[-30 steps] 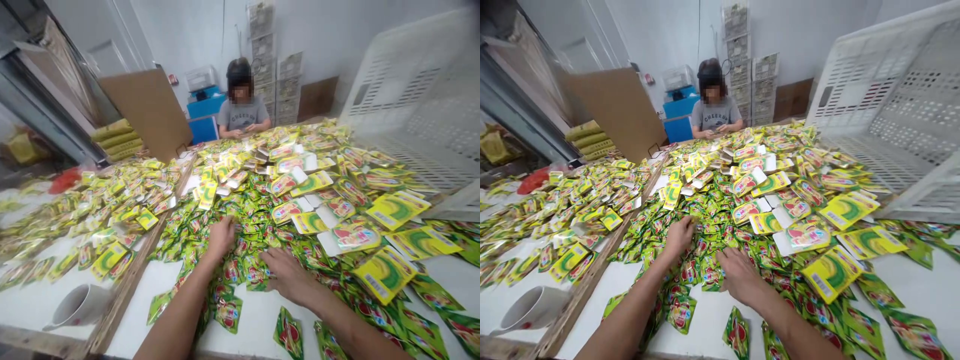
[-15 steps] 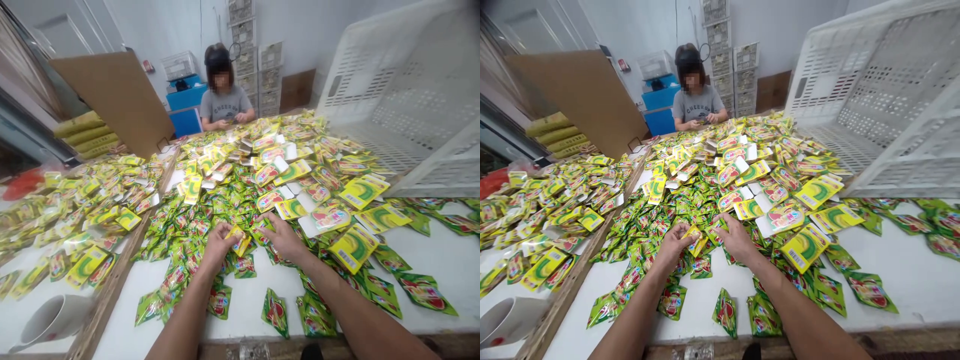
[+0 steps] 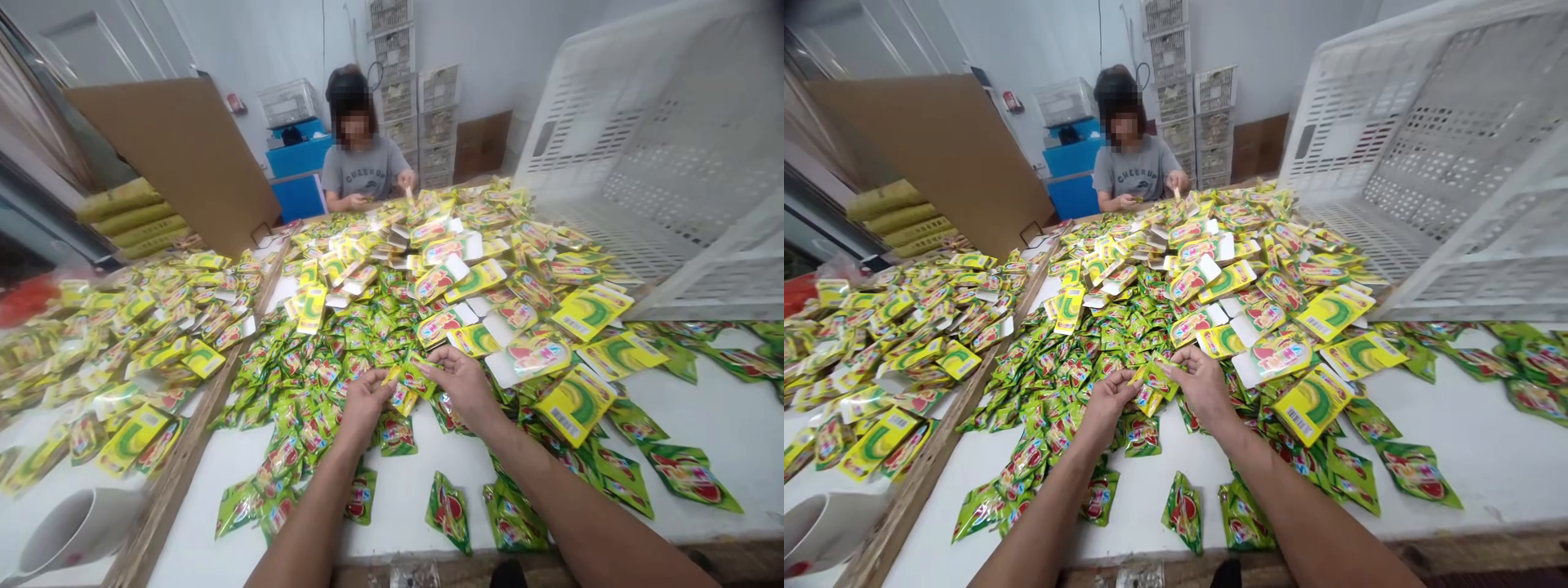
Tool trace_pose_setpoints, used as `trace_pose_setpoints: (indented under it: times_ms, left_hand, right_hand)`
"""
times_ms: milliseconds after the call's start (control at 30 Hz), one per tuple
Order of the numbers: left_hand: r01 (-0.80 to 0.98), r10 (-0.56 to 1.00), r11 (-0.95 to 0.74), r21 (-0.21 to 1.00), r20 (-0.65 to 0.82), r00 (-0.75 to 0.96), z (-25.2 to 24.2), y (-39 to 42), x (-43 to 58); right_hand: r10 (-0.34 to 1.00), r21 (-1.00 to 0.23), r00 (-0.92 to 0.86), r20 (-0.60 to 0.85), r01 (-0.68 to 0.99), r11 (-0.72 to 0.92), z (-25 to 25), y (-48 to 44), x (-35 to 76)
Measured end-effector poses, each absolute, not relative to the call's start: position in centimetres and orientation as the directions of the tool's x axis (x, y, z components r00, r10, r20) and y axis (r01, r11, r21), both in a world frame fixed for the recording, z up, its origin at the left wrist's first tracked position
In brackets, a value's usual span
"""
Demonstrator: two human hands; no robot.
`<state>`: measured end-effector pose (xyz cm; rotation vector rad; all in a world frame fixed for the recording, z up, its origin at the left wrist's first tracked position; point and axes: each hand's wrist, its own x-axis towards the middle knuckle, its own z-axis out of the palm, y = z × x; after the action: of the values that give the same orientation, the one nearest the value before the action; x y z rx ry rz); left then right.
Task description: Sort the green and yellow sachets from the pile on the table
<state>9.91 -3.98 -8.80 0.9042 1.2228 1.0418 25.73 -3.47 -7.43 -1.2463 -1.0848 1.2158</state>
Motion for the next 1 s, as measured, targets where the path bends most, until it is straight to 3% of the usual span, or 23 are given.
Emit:
trace_pose_setpoints:
  times_ms: [67,167,367,467,600,633,700,767,867,1000]
  left_hand:
    - [-0.193,0.955,0.297,0.935,-0.292,0.054,-8.6,-4.1,10.3]
    - [-0.266,0.961,0.278,0.923,-0.269,0.07,-8.2,-4.2,10.6]
    - [-0.197,0.981,0.19,0.962,-0.196,-0.006,-7.4,-4.5,11.1]
    - [-0.115,0.983,0.18,0.977,-0.175,0.056,-6.8,-4.2,10.8]
    - [0.114,0.934,0.234,0.966,-0.256,0.251,-4.7,-1.7,7.9]
    - [0.196,0.949,0.209,0.958,-0.248,0.197,-3.9,-0.4,6.7]
    - [0.415,0.99,0.132,0.9,-0.102,-0.094,-2.6,2.6,4.3]
    - [0.662,0.937,0.157,0.733,0.101,-0.334,-1.8,5.9,2.4]
    - [0.8,0.912,0.24,0.55,0.153,-0.379,-1.8,9.6,0.8]
    - [0.785,0.923,0.266,0.559,0.088,-0.376,-2.4,10.7,0.3]
  right_hand:
    - [0.992,-0.996,0.116,-0.047,-0.085,-0.037,-7.7,-3.4,25.4]
    - [0.984,-1.0,0.175,0.009,0.002,0.008,-8.3,-3.5,24.9]
    - [0.986,-0.972,0.151,0.069,0.233,0.032,-8.3,-4.1,24.7]
    - [0.999,-0.981,0.022,0.033,0.191,0.029,-7.7,-4.3,24.8]
    - [0.996,-0.99,-0.085,0.006,0.141,0.018,-6.9,-4.1,25.4]
    - [0.998,-0.986,-0.067,0.011,0.164,0.022,-6.8,-4.1,25.6]
    - [0.999,-0.965,-0.011,0.04,0.26,0.041,-6.7,-4.1,25.8]
    - [0.996,-0.931,0.03,0.08,0.36,0.064,-6.8,-4.1,25.8]
    - [0.993,-0.904,0.029,0.112,0.418,0.09,-7.2,-4.2,25.7]
    - [0.996,-0.91,0.013,0.088,0.407,0.075,-7.9,-4.0,26.2]
